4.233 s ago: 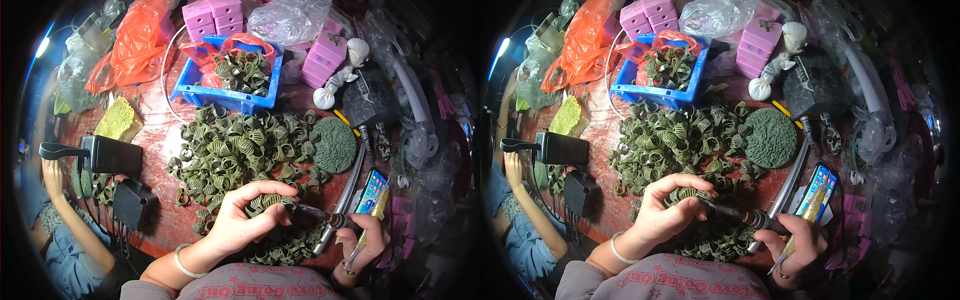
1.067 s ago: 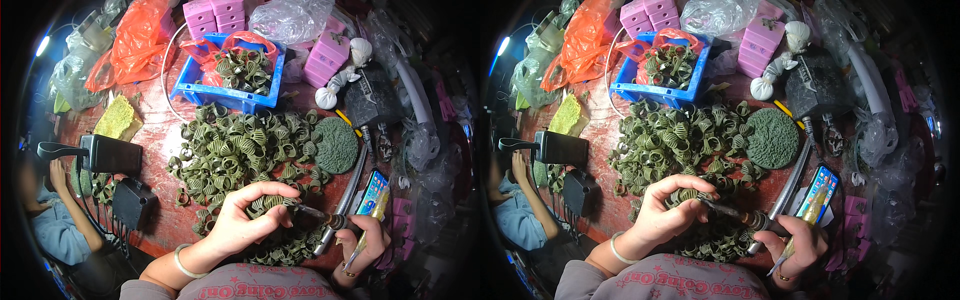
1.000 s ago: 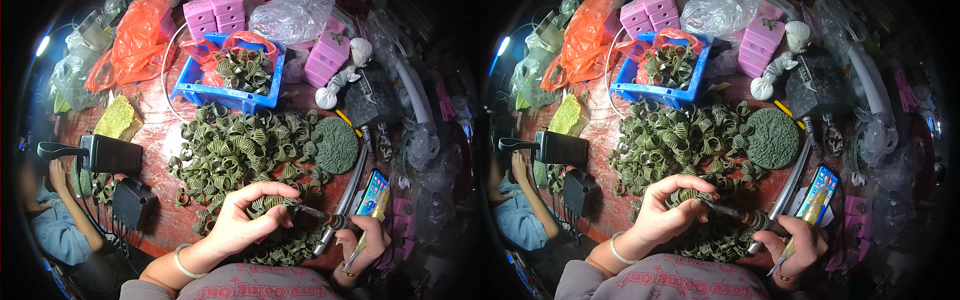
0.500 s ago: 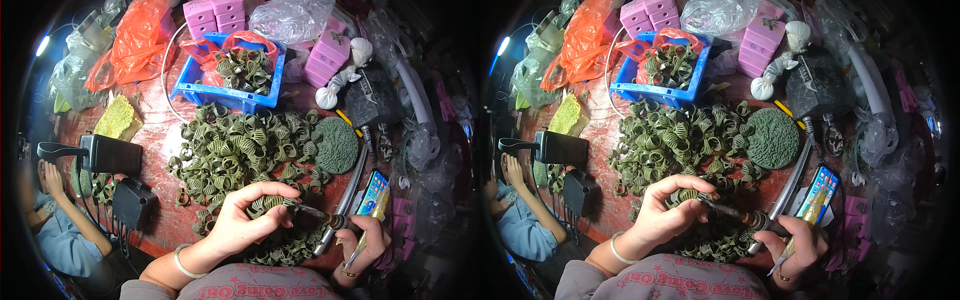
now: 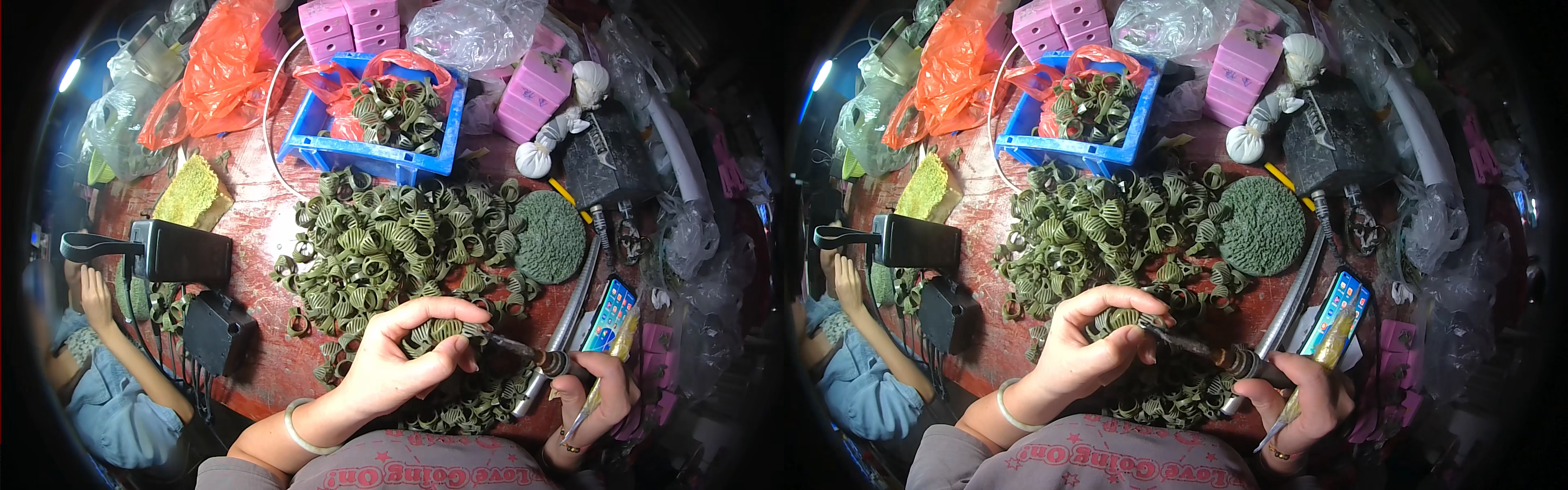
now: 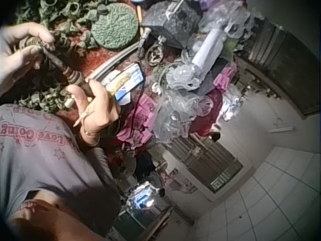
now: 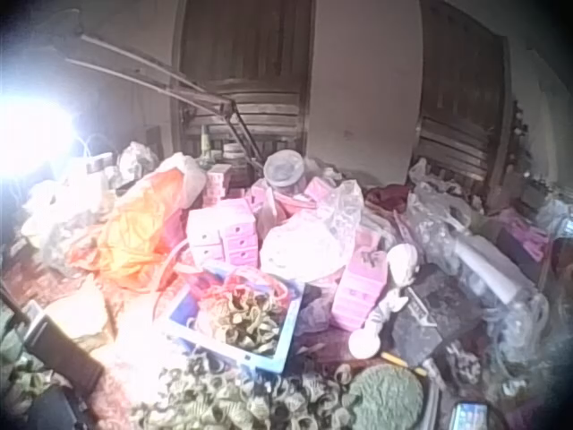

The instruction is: Using a soldering iron to melt and fuse plastic hair clip components together.

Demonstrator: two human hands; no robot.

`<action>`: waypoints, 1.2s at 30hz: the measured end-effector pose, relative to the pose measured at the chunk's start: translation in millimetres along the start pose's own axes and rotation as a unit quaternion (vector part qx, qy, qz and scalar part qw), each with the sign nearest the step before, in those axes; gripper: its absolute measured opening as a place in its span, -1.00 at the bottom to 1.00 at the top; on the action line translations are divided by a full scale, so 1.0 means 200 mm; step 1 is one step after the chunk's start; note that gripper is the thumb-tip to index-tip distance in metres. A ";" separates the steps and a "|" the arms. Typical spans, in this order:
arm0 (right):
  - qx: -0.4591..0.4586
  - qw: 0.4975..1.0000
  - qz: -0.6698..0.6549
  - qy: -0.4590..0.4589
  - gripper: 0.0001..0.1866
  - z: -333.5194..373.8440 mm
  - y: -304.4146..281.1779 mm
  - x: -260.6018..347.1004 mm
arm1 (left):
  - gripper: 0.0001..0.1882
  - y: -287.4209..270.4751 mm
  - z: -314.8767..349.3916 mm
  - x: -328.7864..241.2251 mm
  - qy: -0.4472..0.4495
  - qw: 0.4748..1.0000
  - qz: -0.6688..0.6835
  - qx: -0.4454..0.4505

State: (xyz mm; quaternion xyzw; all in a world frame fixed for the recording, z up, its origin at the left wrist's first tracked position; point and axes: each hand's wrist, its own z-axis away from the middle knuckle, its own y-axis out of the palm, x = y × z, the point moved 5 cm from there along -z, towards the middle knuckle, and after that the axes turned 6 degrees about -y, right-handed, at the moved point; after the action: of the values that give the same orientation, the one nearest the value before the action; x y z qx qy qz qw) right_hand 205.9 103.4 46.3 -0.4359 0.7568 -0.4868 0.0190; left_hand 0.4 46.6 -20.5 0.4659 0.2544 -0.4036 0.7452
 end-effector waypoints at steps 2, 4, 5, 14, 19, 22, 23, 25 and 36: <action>-0.002 1.000 0.004 -0.008 -0.41 0.01 0.00 0.00 | -0.72 0.00 0.00 0.00 -0.001 1.000 -0.001 -0.001; -0.001 1.000 0.000 -0.003 -0.42 0.01 0.00 -0.01 | -0.72 0.00 0.00 0.00 -0.006 1.000 -0.002 -0.001; 0.000 1.000 -0.003 0.002 -0.42 0.02 0.00 -0.01 | -0.72 0.00 0.00 0.00 -0.007 1.000 -0.002 0.000; -0.089 0.971 -0.141 0.172 -0.48 0.10 -0.04 -0.10 | -0.72 0.00 -0.01 0.00 0.011 1.000 -0.007 0.006; -0.085 0.974 -0.135 0.160 -0.47 0.11 -0.03 -0.10 | -0.71 0.00 0.00 0.00 0.006 1.000 -0.008 0.002; -0.091 0.971 -0.142 0.169 -0.47 0.10 -0.03 -0.10 | -0.71 0.00 0.00 0.00 0.004 1.000 -0.005 0.002; -0.091 0.971 -0.142 0.169 -0.47 0.10 -0.03 -0.10 | -0.71 0.00 0.00 0.00 0.004 1.000 -0.005 0.002; -0.085 0.972 -0.140 0.171 -0.47 0.10 -0.03 -0.10 | -0.71 0.00 0.00 0.01 0.005 1.000 -0.003 0.004; -0.078 0.973 -0.148 0.161 -0.50 0.10 -0.03 -0.09 | -0.71 0.00 0.00 0.00 -0.001 1.000 -0.007 0.003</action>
State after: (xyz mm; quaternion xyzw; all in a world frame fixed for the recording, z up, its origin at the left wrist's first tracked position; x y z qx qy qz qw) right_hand 229.4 100.9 33.4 -0.4592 0.7124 -0.4873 -0.2099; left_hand 0.8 46.7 -20.9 0.4660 0.2559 -0.4101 0.7411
